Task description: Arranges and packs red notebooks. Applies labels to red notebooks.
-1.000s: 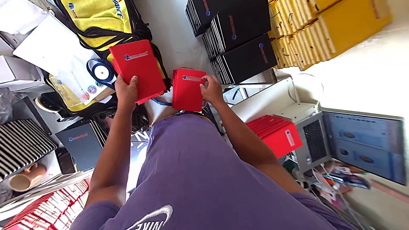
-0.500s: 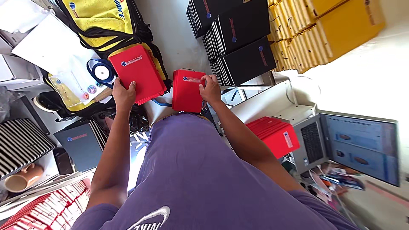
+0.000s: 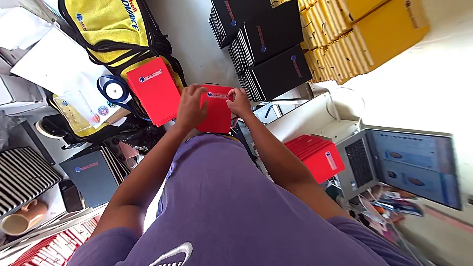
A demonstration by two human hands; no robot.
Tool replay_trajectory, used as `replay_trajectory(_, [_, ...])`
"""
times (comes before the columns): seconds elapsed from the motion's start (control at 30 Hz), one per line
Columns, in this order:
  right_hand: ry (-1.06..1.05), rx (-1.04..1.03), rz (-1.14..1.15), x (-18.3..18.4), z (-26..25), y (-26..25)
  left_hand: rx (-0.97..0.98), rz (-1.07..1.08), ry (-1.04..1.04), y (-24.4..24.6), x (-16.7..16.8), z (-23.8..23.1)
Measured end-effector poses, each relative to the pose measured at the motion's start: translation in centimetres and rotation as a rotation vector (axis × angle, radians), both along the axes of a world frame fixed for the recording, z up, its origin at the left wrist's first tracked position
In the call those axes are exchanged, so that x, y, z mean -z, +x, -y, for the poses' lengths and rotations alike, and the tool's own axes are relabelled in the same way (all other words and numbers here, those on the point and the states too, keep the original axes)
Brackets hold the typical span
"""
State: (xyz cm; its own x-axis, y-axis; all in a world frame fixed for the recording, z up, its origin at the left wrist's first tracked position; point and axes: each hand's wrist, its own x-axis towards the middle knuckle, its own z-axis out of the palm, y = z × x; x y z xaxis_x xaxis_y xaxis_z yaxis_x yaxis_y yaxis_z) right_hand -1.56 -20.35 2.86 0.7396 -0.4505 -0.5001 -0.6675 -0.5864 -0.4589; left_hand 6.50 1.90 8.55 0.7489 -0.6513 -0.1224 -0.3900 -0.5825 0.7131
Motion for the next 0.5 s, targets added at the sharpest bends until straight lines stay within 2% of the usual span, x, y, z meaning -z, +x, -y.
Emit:
replay_trajectory(0.1, [0.014, -0.009, 0.027, 0.0, 0.3, -0.1, 0.210, -0.056, 0.023, -0.5, 2.5, 4.5])
replay_trajectory(0.17, [0.031, -0.016, 0.041, 0.0, 0.4, -0.2, 0.262, -0.084, 0.068, -0.6, 4.8, 6.8])
replay_trajectory(0.3, [0.027, 0.008, 0.077, 0.4, 0.4, -0.6, 0.247, -0.042, 0.107, -0.4, 8.0, 9.3])
replay_trajectory(0.5, [0.050, 0.036, 0.113, 0.8, 0.5, -1.1, 0.261, 0.068, 0.099, -0.2, 8.6, 9.4])
